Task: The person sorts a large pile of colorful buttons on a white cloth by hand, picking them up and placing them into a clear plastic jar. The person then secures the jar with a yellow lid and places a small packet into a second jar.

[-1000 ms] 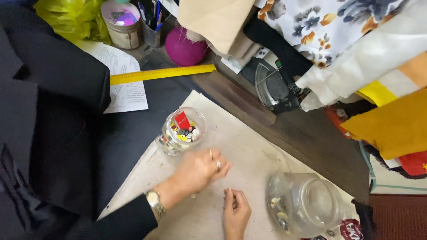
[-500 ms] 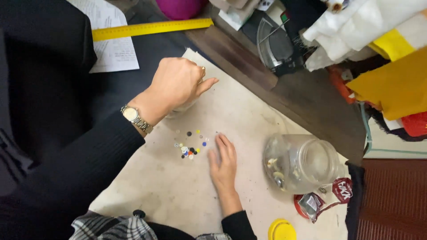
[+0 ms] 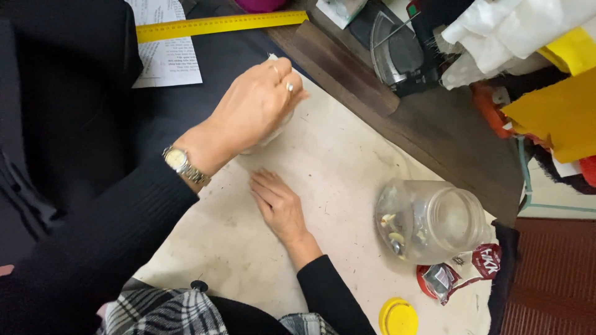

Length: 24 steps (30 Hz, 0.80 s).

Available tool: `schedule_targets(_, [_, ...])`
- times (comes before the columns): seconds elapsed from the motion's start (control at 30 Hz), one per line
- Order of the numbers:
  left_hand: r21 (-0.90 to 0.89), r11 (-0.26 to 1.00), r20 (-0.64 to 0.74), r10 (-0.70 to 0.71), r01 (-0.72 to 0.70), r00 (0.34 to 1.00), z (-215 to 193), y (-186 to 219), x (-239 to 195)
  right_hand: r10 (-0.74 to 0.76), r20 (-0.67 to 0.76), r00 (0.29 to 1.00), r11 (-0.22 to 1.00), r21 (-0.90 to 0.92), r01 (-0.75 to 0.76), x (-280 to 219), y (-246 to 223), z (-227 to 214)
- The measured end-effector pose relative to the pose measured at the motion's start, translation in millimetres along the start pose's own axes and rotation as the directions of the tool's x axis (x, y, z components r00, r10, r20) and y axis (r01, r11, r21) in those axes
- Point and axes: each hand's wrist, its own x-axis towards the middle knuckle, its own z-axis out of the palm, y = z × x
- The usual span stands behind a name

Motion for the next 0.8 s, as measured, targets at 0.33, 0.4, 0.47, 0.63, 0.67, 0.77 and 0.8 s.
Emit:
schedule_targets(0.33, [-0.054,0.881,0.725,-0.29,0.471,0.625,14,53,-130,0.466,0.078,0.881,0.876,0.095,-0.472,-19,-8,-76])
schedule_targets(0.4, [-0.071,0.843,0.763,-0.299,0.534,0.573,16,61,-129,0.519,0.179,0.836,0.841,0.069,-0.536,-14,-14,-74])
schedule_targets(0.47, [-0.085,0.799,0.801,-0.3,0.595,0.518,21,70,-126,0.568,0.276,0.775,0.801,0.033,-0.598,-12,-18,-70])
schedule_targets(0.63, [-0.16,0.766,0.754,-0.312,0.622,0.578,40,80,-124,0.576,0.291,0.764,0.799,-0.002,-0.601,-9,-8,-48])
schedule_targets(0.67, [-0.161,0.765,0.755,-0.311,0.623,0.577,45,80,-126,0.577,0.292,0.763,0.798,-0.003,-0.603,-7,-10,-48])
schedule_targets(0.77, [-0.174,0.734,0.734,-0.347,0.657,0.583,59,80,-131,0.616,0.263,0.742,0.76,0.051,-0.648,-6,-8,-42])
schedule_targets(0.8, [-0.188,0.713,0.719,-0.368,0.675,0.59,62,79,-133,0.622,0.231,0.748,0.752,0.092,-0.653,-11,0,-36])
